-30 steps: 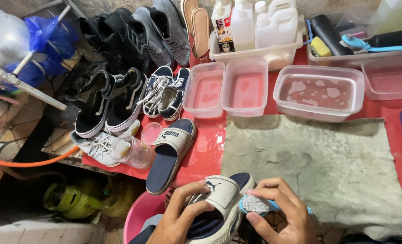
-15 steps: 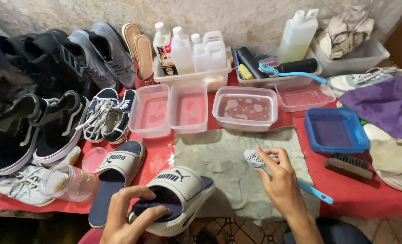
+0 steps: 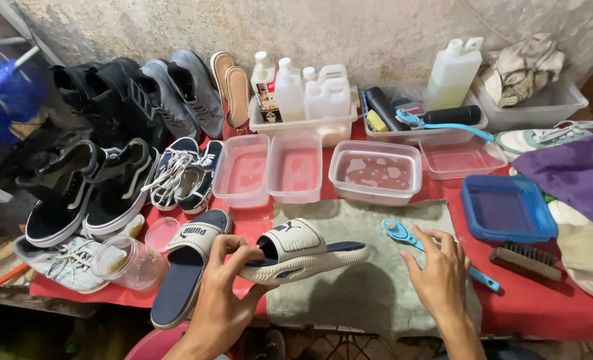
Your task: Cleaning a slide sandal by scrubbing it with a brush and soapy water.
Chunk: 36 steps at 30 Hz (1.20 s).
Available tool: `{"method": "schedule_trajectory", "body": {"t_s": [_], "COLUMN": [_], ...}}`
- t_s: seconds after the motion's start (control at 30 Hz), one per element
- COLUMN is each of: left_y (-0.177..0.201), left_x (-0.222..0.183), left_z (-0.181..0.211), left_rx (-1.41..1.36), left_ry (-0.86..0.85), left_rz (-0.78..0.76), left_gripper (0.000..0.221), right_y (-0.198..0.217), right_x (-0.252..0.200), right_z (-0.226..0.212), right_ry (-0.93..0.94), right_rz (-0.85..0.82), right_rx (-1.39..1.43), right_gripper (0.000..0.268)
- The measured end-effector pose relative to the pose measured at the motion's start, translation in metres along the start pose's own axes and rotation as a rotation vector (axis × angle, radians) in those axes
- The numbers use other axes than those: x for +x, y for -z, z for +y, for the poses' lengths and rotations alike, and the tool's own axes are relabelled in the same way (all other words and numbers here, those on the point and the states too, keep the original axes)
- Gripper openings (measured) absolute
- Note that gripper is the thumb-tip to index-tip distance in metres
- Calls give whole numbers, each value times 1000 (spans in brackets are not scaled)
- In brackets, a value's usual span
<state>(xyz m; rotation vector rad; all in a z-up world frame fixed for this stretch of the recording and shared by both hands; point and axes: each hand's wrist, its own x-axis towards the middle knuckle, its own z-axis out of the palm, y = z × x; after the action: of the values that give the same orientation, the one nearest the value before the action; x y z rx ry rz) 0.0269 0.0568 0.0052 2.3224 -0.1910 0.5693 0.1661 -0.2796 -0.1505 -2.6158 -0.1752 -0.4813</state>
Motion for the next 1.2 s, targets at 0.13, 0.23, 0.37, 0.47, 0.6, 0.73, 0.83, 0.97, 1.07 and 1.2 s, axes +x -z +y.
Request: {"method": "schedule_trajectory", "body": {"t_s": [0.13, 0.23, 0.37, 0.47, 0.6, 0.73, 0.83, 0.97, 1.07, 1.2], "left_y": [-6, -11, -8, -6, -9, -24, -46, -57, -55, -45], "left_x": [7, 5, 6, 8, 6, -3, -12, -4, 2, 6], "left_z": [-2, -5, -2, -5, -13, -24, -44, -62, -65, -51], "left_rx": [-138, -280, -282, -211, -70, 64, 96, 117, 121, 158], "left_ry": [139, 174, 171, 99, 98, 355, 456, 418, 396, 316], "left_rz": [-19, -68, -68, -32, -18, -179, -243, -233, -257, -337], "left_gripper": [37, 38, 39, 39, 36, 38, 38, 45, 53, 45], "right_y": [31, 45, 54, 60, 65, 49, 28, 22, 25, 26], "right_x": [3, 4, 6, 8, 9, 7, 6, 9, 3, 6], "right_z": [-35, -49, -50, -48, -50, -35, -15, 21, 47, 64], "right_ry": [130, 177, 236, 345, 327, 220, 100, -54, -199, -248], "right_rz": [-93, -226, -70, 12, 15, -121, -259, -189, -85, -150], "right_rx": [544, 633, 667, 716, 689, 546, 296, -73, -368, -327], "right_gripper": [52, 72, 42, 33, 31, 41, 43, 64, 56, 14]}}
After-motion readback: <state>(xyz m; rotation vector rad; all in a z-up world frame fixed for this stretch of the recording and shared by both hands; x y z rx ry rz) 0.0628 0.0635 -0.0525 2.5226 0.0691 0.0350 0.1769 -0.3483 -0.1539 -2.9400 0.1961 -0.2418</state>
